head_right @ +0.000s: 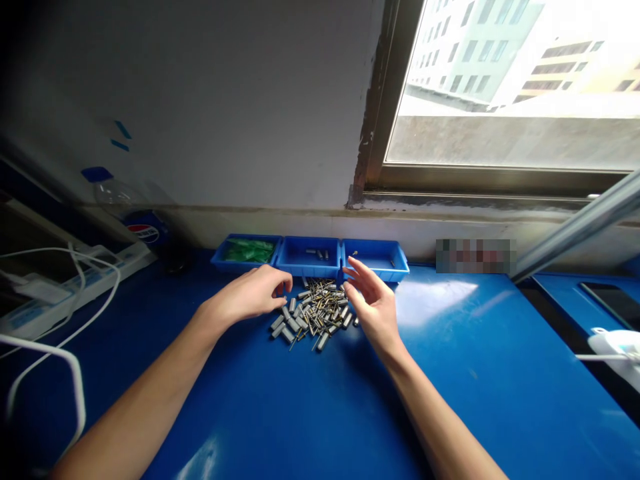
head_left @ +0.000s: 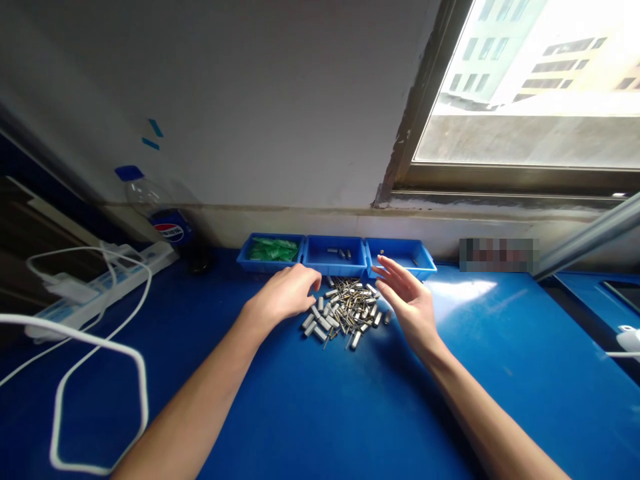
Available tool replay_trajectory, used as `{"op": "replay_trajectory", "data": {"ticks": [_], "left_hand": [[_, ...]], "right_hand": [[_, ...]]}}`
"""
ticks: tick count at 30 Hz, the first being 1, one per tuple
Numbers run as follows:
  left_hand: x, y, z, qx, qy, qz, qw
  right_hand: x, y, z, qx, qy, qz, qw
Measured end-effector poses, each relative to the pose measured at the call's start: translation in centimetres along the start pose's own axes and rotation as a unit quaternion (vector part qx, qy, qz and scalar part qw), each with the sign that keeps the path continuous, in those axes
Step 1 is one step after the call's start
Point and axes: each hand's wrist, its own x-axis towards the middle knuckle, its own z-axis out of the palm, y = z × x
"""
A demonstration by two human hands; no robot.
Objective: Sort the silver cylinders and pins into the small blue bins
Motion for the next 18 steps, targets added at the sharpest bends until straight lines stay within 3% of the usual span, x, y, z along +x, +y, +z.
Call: {"op": "replay_trajectory", "data": {"ticks": [7, 11, 14, 18], "left_hand": [[0.6, -0.3, 1.6, 0.001, 0.012, 0.001, 1.000], [0.7, -0.1, 1.6, -0.035, 0.057, 0.037, 0.997], [0.7, 0.7, 0.9, -0.163, 0.091, 0.072, 0.980], [0.7, 2.0, 0.2, -0.387, 0.066, 0.087, 0.916]], "right_hand": [[0.0, 0.1, -0.1, -0.034, -0.025, -0.015, 0.999], [-0.1, -0.1, -0.1, -0.036, -0.029, -0.012, 0.999], [-0.2, -0.2, 0.0, -0.043, -0.048, 0.002, 0.998], [-0.6, -0.4, 0.3, -0.044, -0.090, 0.022, 0.995]]}}
